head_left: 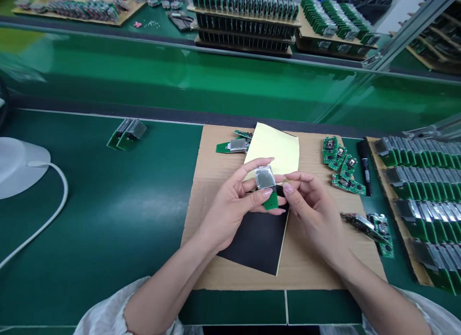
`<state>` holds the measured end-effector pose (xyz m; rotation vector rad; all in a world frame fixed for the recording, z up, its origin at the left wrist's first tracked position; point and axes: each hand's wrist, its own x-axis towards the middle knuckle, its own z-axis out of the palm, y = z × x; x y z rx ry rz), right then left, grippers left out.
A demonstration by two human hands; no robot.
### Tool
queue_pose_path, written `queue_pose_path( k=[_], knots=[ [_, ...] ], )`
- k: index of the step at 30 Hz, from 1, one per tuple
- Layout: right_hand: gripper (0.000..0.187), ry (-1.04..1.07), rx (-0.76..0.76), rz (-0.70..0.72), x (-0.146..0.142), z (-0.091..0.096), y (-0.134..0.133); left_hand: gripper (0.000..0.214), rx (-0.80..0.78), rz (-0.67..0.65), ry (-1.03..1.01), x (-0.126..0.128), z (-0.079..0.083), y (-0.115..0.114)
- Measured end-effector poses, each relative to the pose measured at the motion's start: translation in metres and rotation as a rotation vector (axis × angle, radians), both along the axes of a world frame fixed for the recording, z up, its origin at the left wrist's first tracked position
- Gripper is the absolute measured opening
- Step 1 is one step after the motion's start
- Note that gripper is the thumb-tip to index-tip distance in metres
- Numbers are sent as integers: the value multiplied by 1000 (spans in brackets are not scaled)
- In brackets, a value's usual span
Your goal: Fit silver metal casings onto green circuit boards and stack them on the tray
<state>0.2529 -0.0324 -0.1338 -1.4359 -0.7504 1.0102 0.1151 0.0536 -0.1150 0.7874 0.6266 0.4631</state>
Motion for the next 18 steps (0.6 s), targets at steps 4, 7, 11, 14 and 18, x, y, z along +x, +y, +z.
queue_pose_path(
  k=[4,7,11,14,18],
  knots=[
    [24,74,-51,-4,4,2,3,54,-13,-43,-47,1,0,-1],
    [31,150,-81,37,6,6,4,57,-28,-58,-62,0,1,0],
    [37,237,-117,93,8,9,5,57,-27,-80,-80,0,2,0],
    [34,246,-116,111,10,8,5,53,-22,-78,-61,1,2,-1],
    [28,246,-97,136,12,5,4,44,-25,-69,-19,3,2,-2]
  ],
)
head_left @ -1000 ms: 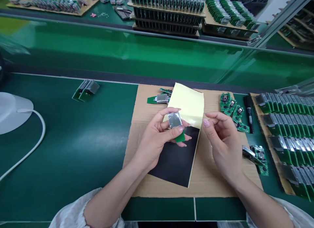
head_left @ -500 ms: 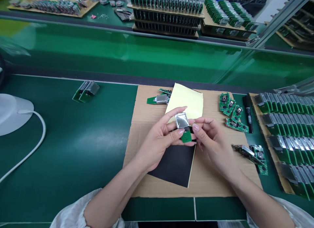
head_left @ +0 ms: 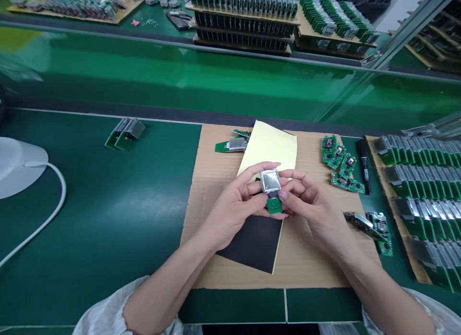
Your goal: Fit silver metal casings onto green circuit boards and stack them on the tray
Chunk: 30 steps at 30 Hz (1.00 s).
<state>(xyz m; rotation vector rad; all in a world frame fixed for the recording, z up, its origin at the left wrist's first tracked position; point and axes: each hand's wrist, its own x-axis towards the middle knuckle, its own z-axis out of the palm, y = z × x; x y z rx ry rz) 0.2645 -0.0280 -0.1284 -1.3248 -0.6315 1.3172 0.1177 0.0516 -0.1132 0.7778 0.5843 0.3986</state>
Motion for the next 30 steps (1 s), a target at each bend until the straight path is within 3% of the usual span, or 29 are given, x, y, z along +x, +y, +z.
queue_pose_path(
  k=[7,13,15,19,24,30],
  knots=[
    [21,-9,42,12,2,-2,-2,37,23,-18,-15,0,-3,1],
    [24,8,32,20,1,-1,-1,45,116,-22,54,0,-2,0],
    [26,-19,30,-2,1,0,-1,50,253,-2,168,1,-2,-2],
    [26,-164,49,-107,1,2,-3,53,698,42,411,0,-3,-7],
    [33,-342,104,-100,-2,6,-5,41,1101,100,465,-1,-8,-8],
    [42,-403,156,-48,-6,6,-7,34,1307,187,416,-2,-16,-6]
  ],
)
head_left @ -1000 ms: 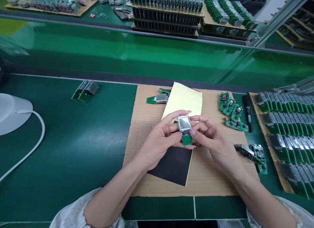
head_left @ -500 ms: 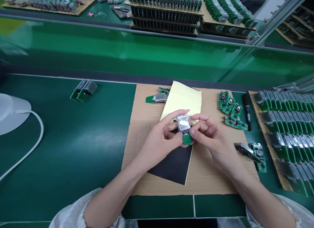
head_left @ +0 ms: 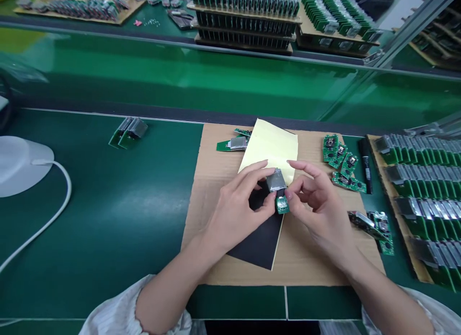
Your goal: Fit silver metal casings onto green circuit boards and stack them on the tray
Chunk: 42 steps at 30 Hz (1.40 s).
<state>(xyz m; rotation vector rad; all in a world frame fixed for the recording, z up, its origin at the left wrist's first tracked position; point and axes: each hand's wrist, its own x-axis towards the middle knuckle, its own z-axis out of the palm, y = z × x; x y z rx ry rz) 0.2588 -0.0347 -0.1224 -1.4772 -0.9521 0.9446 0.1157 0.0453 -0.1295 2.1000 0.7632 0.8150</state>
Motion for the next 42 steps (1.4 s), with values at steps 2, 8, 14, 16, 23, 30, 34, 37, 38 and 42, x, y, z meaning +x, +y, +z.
queue_pose_path(
  k=[2,8,14,16,23,30,34,37,38,42],
  knots=[
    [44,9,1,20,0,0,0,36,-1,-14,12,0,-2,0],
    [38,198,-49,21,3,1,2,37,-134,-69,-22,1,-3,3],
    [41,289,-89,36,5,0,2,36,-346,-93,-80,0,-1,4],
    [41,309,-91,40,5,-2,2,35,-483,-99,-130,0,0,5],
    [38,284,-40,-42,5,-3,4,53,-1052,-128,-309,1,10,7],
    [38,250,-33,-24,2,1,5,60,-1194,-153,-409,3,10,3],
    [41,226,-43,1,3,1,5,61,-1204,-138,-441,3,7,2],
    [41,210,-38,27,3,1,4,59,-1202,-115,-446,4,7,2],
    [42,207,-38,35,3,1,4,58,-1195,-106,-447,4,7,2],
    [48,201,-44,44,1,1,3,54,-1145,-75,-454,5,6,1]
  ],
)
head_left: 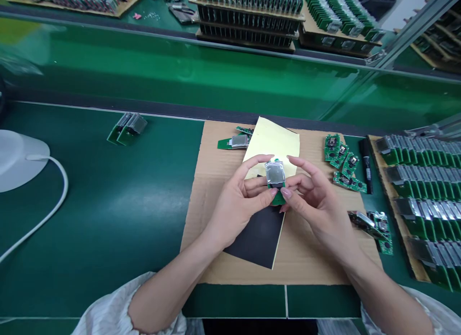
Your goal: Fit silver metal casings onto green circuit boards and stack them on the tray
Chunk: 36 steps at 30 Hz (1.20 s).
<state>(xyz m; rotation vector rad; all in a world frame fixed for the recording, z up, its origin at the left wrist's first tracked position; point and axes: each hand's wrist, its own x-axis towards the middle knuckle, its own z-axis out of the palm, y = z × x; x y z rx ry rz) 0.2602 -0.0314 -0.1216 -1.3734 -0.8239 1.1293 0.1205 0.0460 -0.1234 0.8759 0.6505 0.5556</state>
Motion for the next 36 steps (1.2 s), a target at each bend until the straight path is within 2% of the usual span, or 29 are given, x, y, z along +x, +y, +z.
queue_pose_path(
  k=[13,17,25,31,36],
  knots=[
    [50,-28,4,-10,-1,-2,0,57,-15,14,33,1,0,-4],
    [49,20,-5,-5,0,-4,0,55,-19,29,22,1,-2,-5],
    [55,114,-62,34,9,-1,2,57,-43,-78,-2,-1,3,1],
    [56,102,-76,83,9,-1,2,51,-4,-15,13,-2,2,1],
    [59,133,-78,76,10,-2,2,52,-40,-43,17,-2,2,3]
  ],
)
